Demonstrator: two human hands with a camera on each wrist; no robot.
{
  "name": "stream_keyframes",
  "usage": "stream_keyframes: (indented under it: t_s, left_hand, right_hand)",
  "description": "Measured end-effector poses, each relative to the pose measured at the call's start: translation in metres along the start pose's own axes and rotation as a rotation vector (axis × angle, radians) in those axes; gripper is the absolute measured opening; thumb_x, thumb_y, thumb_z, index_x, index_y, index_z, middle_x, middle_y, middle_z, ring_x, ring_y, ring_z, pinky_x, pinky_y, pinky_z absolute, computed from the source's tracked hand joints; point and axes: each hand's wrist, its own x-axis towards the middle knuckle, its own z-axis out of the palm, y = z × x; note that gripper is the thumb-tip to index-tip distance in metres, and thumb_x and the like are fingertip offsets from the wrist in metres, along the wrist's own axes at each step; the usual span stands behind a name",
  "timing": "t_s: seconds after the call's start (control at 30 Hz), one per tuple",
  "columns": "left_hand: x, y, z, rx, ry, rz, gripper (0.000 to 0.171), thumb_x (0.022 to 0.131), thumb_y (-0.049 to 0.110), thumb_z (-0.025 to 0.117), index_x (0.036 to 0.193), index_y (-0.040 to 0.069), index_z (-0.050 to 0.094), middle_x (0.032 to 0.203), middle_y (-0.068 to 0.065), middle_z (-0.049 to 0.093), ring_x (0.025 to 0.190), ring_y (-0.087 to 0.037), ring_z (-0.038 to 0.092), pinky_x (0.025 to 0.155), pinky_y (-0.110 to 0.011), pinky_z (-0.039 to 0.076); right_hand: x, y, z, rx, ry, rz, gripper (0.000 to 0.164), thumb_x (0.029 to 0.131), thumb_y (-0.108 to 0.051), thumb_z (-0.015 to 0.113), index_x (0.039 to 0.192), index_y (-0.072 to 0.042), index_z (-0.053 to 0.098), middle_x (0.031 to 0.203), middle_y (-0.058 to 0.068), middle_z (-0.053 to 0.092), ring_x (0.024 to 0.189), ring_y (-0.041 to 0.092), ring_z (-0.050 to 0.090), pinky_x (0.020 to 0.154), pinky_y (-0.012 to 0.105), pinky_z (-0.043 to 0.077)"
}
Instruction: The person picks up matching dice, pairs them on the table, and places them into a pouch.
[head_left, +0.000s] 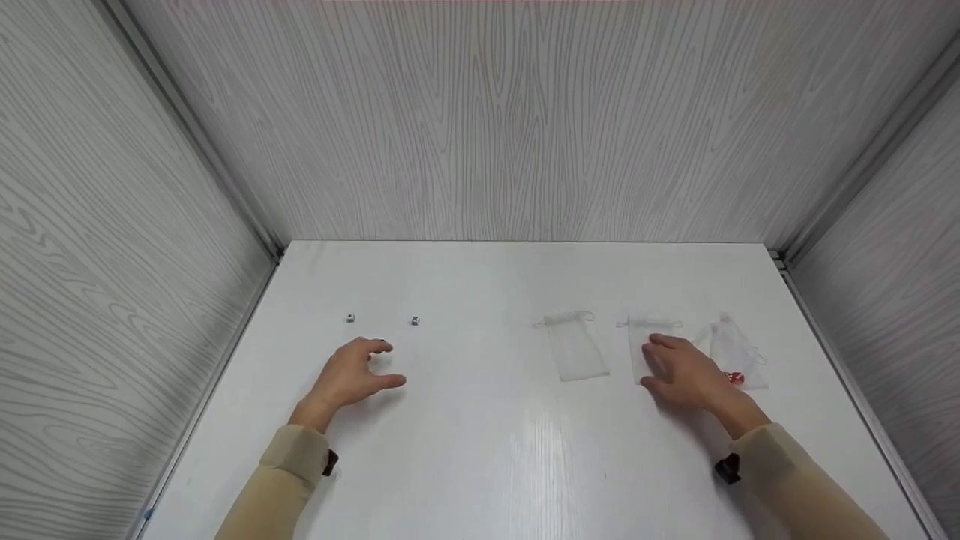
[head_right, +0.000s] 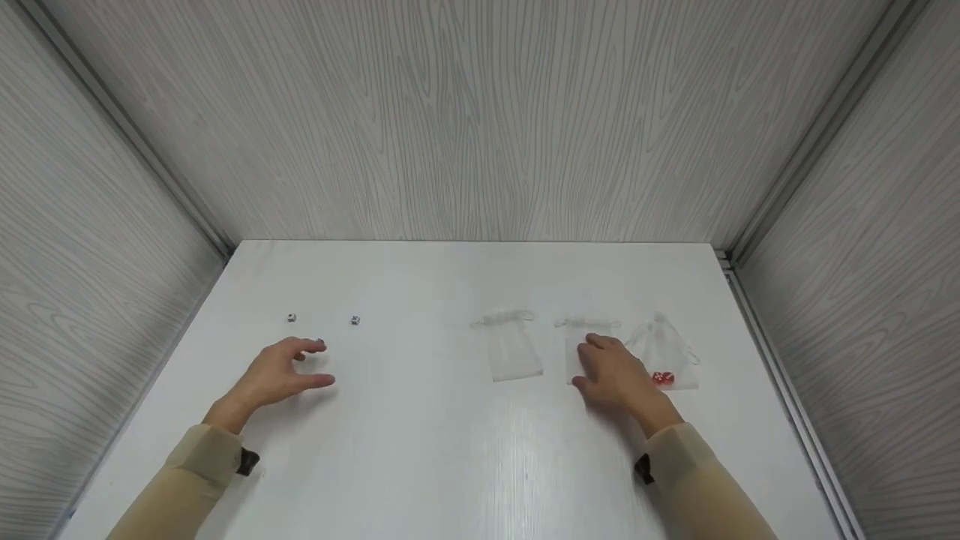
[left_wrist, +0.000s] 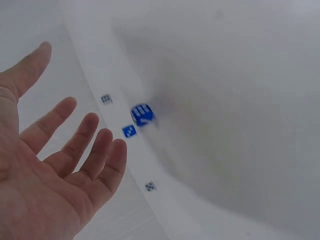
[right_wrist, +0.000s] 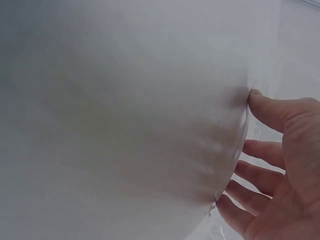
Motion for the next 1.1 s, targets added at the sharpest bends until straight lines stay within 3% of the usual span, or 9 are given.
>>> stream_keyframes:
  t_s: [0.1,0.2,0.47,0.7,0.9,1.1]
  left_hand:
    - [-0.011,-0.014,-0.002,-0.019,-0.039,-0.068,0.073,0.088,0.036,0.098,0.147,0.003,0.070,0.146,-0.023,0.071,0.134,-0.044,0.067,0.114,-0.062,0.055]
    - [-0.016,-0.021,0.000,-0.029,-0.055,-0.097,0.071,0.087,0.032,0.099,0.145,0.002,0.071,0.140,-0.020,0.074,0.127,-0.039,0.068,0.113,-0.059,0.056]
    - [-0.014,-0.028,0.004,0.011,-0.005,-0.123,0.033,0.095,0.014,0.087,0.124,0.002,0.077,0.115,-0.014,0.077,0.105,-0.028,0.068,0.102,-0.053,0.060]
    - [-0.014,-0.030,0.004,0.039,0.043,-0.100,0.009,0.097,0.008,0.082,0.105,0.004,0.081,0.099,-0.011,0.077,0.094,-0.024,0.067,0.089,-0.045,0.056]
    - [-0.011,-0.019,0.012,0.023,0.023,-0.102,0.007,0.099,0.009,0.080,0.106,0.007,0.081,0.100,-0.009,0.078,0.094,-0.022,0.068,0.091,-0.046,0.058]
    - [0.002,0.016,0.037,0.000,-0.013,-0.044,0.009,0.099,0.012,0.083,0.108,0.011,0.082,0.102,-0.005,0.078,0.095,-0.019,0.068,0.094,-0.045,0.060]
  right_hand:
    - [0.001,-0.001,-0.002,-0.017,-0.001,-0.022,0.066,0.102,-0.028,0.080,0.156,0.005,0.060,0.167,0.031,0.053,0.156,0.057,0.048,0.125,0.073,0.043]
    - [0.001,-0.003,-0.004,-0.031,0.003,-0.027,0.065,0.101,-0.028,0.081,0.154,0.005,0.061,0.165,0.031,0.055,0.154,0.057,0.050,0.122,0.073,0.046]
    - [0.003,-0.006,-0.002,-0.045,-0.018,-0.016,0.065,0.104,-0.029,0.079,0.157,0.004,0.060,0.167,0.030,0.053,0.155,0.056,0.049,0.123,0.073,0.046]
    - [0.005,-0.005,0.000,-0.052,-0.009,-0.025,0.065,0.103,-0.028,0.079,0.156,0.004,0.060,0.166,0.031,0.053,0.154,0.057,0.050,0.122,0.073,0.046]
    - [0.005,-0.002,-0.001,-0.056,-0.007,-0.035,0.065,0.103,-0.028,0.080,0.155,0.005,0.060,0.165,0.032,0.055,0.152,0.057,0.051,0.121,0.073,0.047]
    - [0.004,0.000,-0.002,-0.062,0.012,-0.055,0.063,0.102,-0.027,0.081,0.152,0.006,0.063,0.161,0.032,0.058,0.149,0.058,0.054,0.119,0.072,0.050]
